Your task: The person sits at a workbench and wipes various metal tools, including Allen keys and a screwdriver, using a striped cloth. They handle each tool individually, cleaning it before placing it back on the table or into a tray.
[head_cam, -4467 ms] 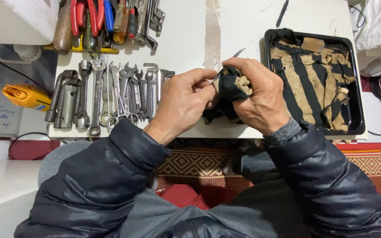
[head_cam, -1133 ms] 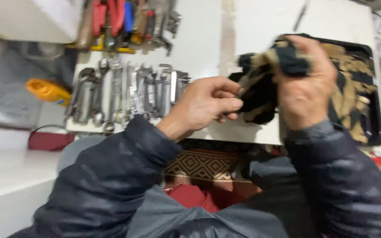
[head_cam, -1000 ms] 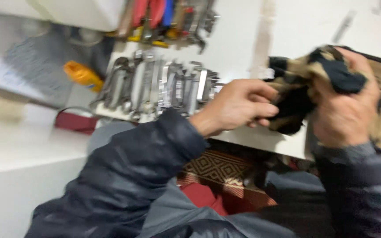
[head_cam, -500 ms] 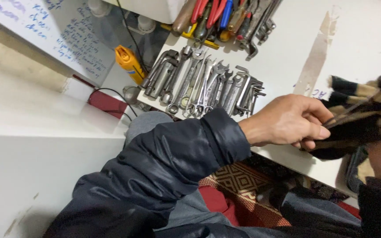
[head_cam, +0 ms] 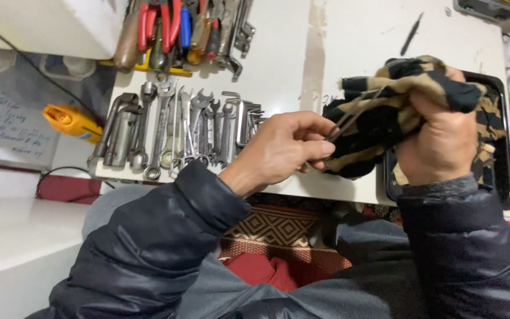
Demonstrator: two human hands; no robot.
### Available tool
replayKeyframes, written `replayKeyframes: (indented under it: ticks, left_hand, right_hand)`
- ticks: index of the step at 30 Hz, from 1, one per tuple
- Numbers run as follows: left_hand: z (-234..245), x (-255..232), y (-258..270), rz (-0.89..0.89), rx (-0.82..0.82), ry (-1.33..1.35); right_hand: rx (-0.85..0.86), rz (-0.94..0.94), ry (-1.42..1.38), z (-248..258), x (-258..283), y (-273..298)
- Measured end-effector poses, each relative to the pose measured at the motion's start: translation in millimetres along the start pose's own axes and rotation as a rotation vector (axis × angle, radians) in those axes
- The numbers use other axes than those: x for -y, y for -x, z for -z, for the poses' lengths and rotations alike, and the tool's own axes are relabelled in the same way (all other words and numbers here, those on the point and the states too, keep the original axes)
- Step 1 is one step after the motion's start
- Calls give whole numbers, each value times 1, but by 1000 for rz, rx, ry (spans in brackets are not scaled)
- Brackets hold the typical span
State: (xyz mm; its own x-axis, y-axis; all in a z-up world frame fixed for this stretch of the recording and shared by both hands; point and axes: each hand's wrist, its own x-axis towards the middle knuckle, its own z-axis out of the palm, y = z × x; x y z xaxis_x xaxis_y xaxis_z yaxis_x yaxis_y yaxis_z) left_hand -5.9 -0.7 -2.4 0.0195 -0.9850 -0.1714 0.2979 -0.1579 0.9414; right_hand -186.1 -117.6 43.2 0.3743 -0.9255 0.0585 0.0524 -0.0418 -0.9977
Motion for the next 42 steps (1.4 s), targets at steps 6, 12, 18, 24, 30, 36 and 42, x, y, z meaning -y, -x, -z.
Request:
replayKeyframes:
  ticks: [6,12,18,24,30,36,42]
  left_hand:
    - [-2,1,3,-57,-47,-154]
    - [2,-9,3,-20,-46,-134]
    - [15,-15,2,45,-95,55]
    - [24,-24,-4,23,-201,142]
    - [22,-16,-10,-59,-196,245]
    - [16,-20,-13,-249,-270,-162]
    - [15,-17,-17,-251,-202,143]
  right_hand:
    - [105,63,113,-3,-8,12]
    - [73,-69,-63,-2,-1,7]
    - [166,-95,-45,8,-3,6]
    - [237,24,194,13,-6,15]
    - [248,92,293,19,-7,20]
    - [276,68,282,20,-4,24]
    - [331,125,277,13,-11,31]
